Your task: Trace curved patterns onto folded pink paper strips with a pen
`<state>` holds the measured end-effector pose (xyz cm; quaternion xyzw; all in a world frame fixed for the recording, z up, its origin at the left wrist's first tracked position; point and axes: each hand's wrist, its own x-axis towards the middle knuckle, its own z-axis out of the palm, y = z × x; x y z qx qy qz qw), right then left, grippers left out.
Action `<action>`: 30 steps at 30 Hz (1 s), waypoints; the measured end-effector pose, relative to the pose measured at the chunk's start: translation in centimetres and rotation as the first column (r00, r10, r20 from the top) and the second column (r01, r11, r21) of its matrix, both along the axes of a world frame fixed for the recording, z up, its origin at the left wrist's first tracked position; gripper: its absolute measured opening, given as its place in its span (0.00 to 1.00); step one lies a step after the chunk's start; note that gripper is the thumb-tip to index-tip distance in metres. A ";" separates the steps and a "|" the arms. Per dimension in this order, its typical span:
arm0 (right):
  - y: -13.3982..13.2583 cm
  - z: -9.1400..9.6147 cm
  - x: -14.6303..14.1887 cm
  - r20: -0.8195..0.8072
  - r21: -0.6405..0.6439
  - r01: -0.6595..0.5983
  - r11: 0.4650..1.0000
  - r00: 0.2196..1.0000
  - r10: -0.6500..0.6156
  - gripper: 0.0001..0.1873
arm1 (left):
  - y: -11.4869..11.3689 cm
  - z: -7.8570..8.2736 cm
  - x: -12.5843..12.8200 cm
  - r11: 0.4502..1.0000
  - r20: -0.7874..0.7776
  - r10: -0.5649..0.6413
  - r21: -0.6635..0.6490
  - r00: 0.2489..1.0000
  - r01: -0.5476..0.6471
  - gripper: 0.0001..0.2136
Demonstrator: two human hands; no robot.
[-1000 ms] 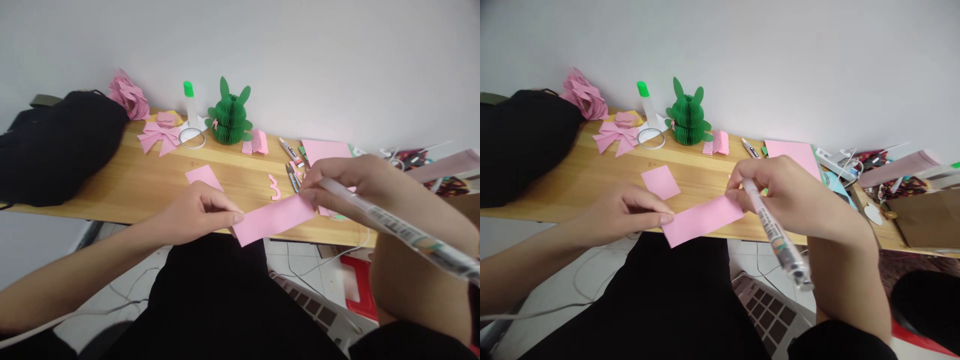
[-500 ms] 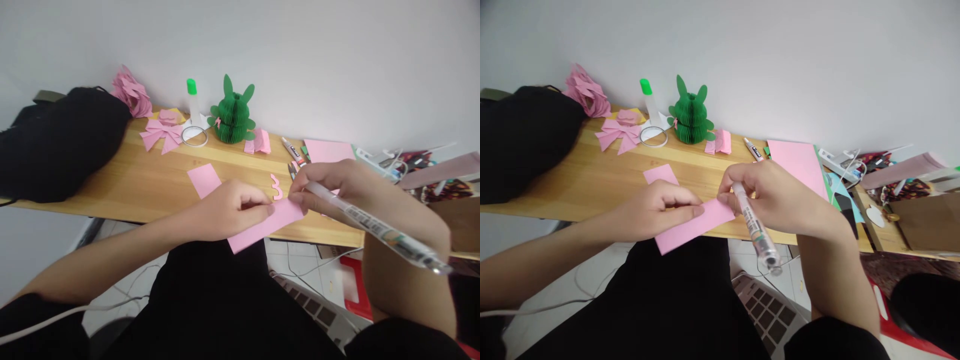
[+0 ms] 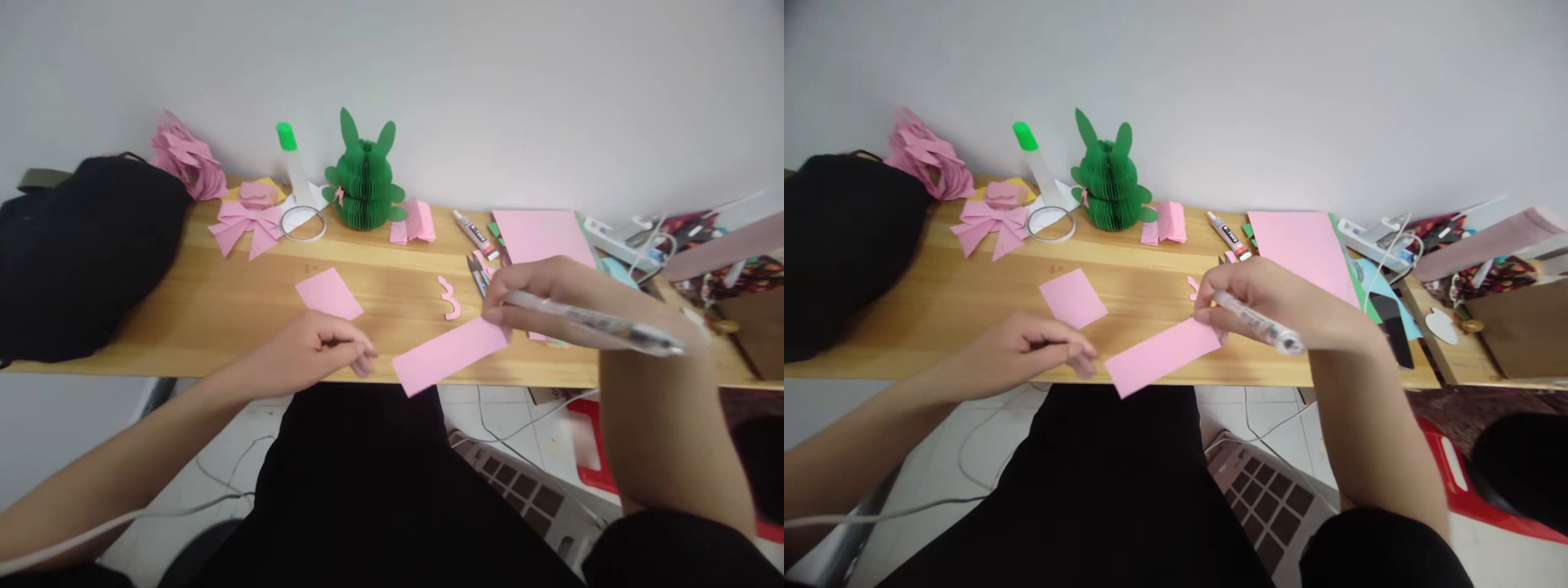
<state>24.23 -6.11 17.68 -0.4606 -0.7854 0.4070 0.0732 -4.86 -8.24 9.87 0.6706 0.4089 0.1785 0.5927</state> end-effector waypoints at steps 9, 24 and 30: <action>4.0 -5.3 -1.8 -0.006 -0.153 -0.072 0.986 0.997 0.072 0.04 | 3.4 -3.6 4.6 0.979 0.026 -0.045 -0.200 0.999 0.050 0.06; 1.9 -16.0 0.8 -0.008 0.265 0.685 0.678 0.705 -0.709 0.12 | 5.5 -7.7 7.1 0.887 -0.141 0.295 -0.326 0.945 -0.326 0.21; 2.0 -17.1 -0.5 -0.043 0.291 0.728 0.621 0.658 -0.751 0.13 | 4.6 -7.8 5.7 0.968 -0.340 0.251 0.061 0.906 -0.245 0.34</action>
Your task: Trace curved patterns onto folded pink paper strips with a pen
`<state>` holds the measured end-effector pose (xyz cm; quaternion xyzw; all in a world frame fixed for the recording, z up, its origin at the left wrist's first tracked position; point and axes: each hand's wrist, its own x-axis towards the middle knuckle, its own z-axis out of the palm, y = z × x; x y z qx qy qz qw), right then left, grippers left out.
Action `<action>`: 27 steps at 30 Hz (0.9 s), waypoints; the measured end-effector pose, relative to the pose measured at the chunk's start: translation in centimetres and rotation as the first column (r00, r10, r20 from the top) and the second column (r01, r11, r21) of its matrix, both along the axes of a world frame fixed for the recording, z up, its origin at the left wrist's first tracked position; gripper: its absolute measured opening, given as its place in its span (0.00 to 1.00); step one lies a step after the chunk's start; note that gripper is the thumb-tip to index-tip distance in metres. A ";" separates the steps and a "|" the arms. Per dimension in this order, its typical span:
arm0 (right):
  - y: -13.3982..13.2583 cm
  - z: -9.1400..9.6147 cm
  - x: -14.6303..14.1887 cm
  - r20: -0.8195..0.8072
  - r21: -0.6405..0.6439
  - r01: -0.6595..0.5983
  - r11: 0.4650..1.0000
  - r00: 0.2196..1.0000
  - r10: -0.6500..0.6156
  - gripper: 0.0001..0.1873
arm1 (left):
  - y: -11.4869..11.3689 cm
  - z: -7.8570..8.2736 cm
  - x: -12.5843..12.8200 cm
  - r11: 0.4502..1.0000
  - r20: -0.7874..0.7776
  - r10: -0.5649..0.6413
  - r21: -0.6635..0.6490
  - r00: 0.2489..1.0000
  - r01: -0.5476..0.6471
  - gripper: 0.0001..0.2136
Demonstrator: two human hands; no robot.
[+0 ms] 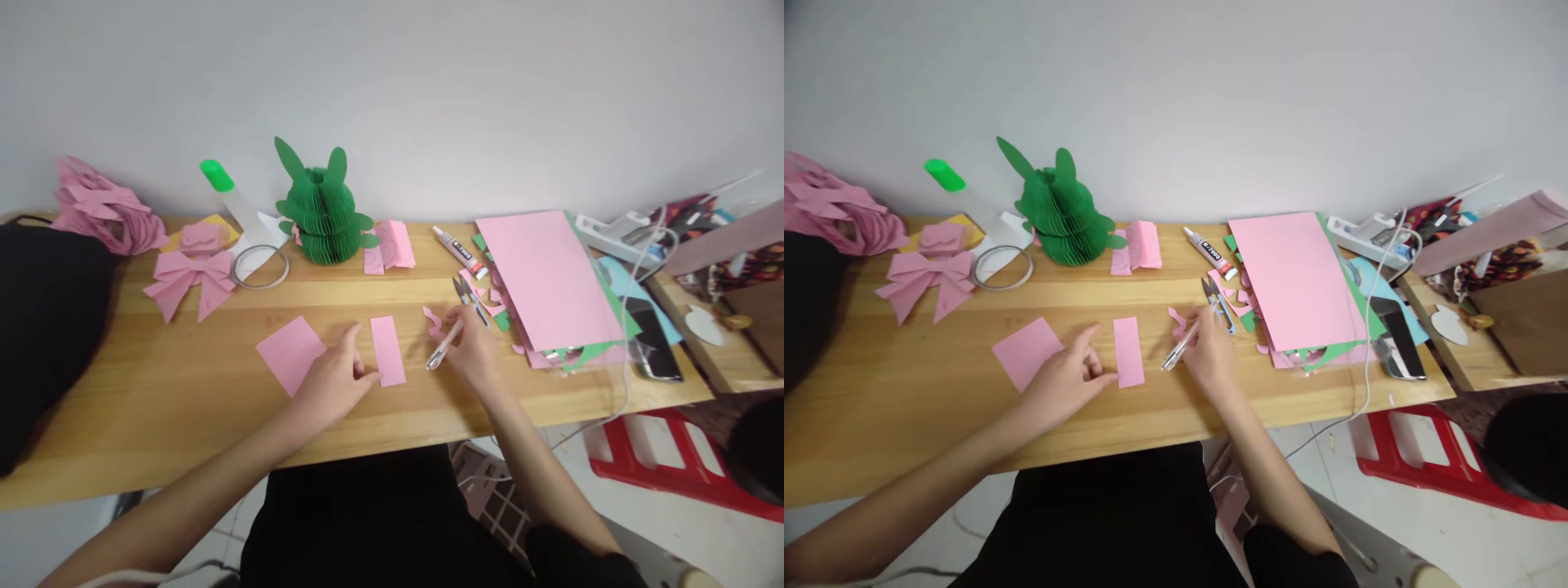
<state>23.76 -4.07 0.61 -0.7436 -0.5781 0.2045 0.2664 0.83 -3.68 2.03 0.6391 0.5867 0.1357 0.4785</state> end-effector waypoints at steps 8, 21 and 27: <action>2.1 -0.2 -0.7 -0.241 -0.019 0.098 0.995 0.965 -0.100 0.18 | 1.5 -1.5 -2.4 0.483 -0.473 -0.366 0.640 0.802 0.598 0.13; 1.1 3.5 -2.5 -0.813 -0.063 0.128 0.990 0.569 -0.125 0.24 | 3.6 -2.8 -3.7 0.302 -0.502 -0.484 0.673 0.717 0.675 0.15; 1.2 1.4 -6.1 -0.801 -0.083 0.043 0.996 0.592 -0.092 0.21 | 3.7 -3.0 -3.8 0.330 -0.457 -0.500 0.684 0.735 0.650 0.17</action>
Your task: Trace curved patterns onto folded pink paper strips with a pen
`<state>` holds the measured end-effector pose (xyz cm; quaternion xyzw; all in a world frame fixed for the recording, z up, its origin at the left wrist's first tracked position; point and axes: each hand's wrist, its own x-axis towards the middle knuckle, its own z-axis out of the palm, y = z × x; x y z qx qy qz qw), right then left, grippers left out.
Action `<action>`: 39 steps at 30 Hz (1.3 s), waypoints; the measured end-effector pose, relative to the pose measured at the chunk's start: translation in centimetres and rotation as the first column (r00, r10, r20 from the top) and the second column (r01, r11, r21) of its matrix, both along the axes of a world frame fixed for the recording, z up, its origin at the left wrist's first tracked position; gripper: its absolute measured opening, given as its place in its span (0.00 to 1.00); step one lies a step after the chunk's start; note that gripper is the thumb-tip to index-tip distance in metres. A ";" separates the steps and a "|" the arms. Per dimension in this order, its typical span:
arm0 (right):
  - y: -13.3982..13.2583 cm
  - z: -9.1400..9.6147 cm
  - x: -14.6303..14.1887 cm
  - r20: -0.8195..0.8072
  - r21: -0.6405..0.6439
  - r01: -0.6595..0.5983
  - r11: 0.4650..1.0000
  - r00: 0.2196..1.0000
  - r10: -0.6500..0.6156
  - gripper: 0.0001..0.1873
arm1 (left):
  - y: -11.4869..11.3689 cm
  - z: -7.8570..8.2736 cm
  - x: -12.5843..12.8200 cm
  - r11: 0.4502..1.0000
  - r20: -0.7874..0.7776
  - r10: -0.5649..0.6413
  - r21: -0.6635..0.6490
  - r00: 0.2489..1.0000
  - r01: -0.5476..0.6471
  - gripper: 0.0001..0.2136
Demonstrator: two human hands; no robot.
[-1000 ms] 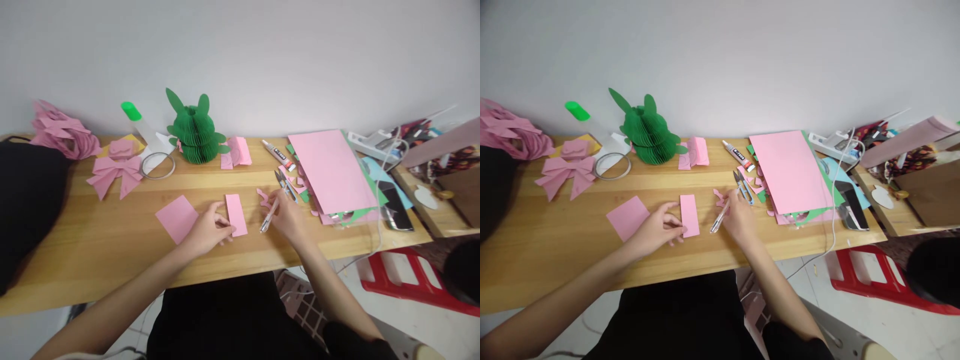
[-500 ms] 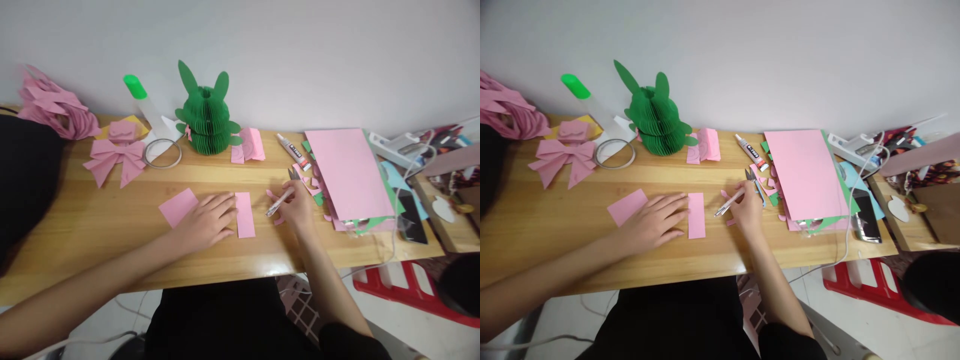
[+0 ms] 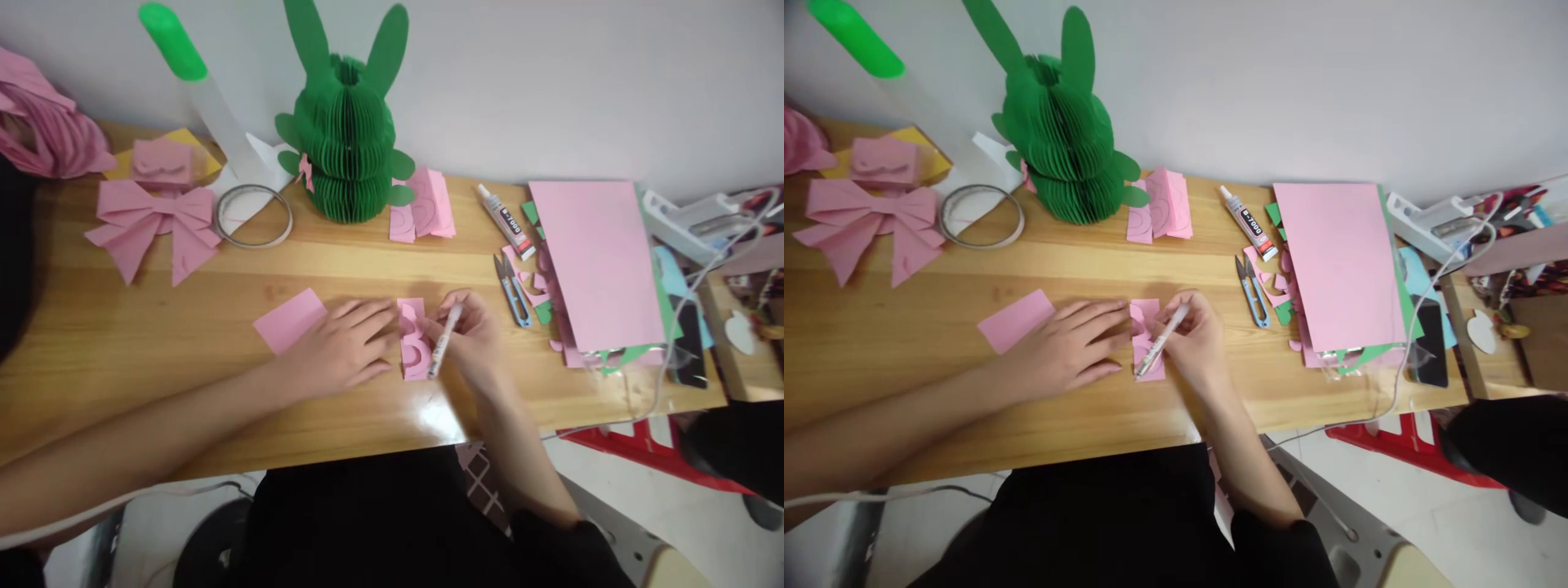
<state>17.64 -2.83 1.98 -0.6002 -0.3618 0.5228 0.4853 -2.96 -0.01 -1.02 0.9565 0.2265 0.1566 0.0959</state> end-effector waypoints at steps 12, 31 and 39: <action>-1.0 -2.2 -1.1 0.456 0.066 0.037 0.997 0.888 -0.063 0.10 | -0.1 -0.2 -0.2 0.999 0.080 0.029 0.030 0.996 -0.031 0.11; -1.0 -2.0 -1.2 0.540 0.071 0.017 0.997 0.840 -0.053 0.09 | 0.2 0.2 -0.1 0.997 0.046 -0.020 -0.075 0.999 0.023 0.13; -1.0 -2.1 -1.1 0.534 0.074 0.002 0.997 0.844 -0.041 0.08 | 0.4 0.1 -0.2 0.992 0.070 -0.013 -0.128 0.997 0.022 0.14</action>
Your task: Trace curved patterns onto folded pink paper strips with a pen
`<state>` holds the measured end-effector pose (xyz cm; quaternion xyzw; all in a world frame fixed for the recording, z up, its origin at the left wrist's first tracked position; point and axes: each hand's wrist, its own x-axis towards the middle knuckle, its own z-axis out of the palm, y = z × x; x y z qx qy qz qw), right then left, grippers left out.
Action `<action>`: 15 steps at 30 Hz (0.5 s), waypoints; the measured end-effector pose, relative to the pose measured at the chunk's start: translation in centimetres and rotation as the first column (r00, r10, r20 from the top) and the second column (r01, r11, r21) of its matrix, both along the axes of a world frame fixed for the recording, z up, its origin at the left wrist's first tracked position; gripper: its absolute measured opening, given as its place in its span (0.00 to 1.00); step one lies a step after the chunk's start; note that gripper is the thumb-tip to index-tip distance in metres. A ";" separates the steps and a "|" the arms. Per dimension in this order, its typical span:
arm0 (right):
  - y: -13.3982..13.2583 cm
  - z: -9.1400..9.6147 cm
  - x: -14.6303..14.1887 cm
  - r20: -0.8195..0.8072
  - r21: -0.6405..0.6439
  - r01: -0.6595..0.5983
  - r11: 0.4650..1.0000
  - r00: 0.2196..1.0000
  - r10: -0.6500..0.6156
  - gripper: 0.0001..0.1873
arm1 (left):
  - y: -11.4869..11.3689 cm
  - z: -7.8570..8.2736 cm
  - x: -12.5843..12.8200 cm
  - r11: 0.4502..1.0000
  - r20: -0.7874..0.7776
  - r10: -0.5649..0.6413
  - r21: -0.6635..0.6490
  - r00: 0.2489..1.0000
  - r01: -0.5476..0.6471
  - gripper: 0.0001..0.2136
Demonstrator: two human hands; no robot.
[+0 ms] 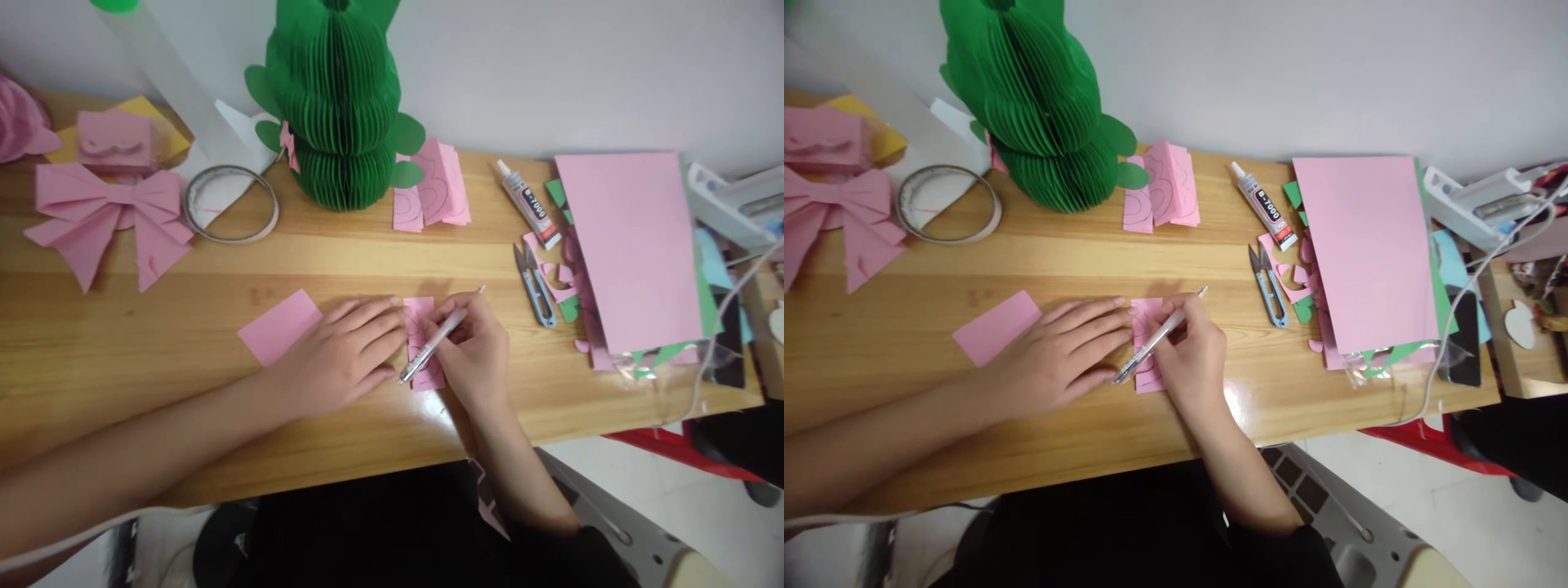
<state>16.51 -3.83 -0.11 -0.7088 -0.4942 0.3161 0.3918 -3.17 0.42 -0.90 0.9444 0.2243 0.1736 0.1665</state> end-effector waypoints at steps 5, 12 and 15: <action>0.0 0.1 0.1 0.015 0.002 -0.005 1.000 1.000 0.005 0.08 | 0.1 0.0 -0.1 1.000 0.001 -0.021 -0.001 1.000 0.021 0.12; 0.0 0.1 0.0 0.025 0.000 -0.008 1.000 1.000 0.008 0.08 | 0.1 0.2 0.0 1.000 0.003 -0.020 -0.001 1.000 0.020 0.12; 0.0 0.1 0.0 0.033 -0.008 -0.001 1.000 0.999 0.001 0.08 | 0.2 0.3 0.0 0.999 0.001 -0.028 -0.020 1.000 0.028 0.12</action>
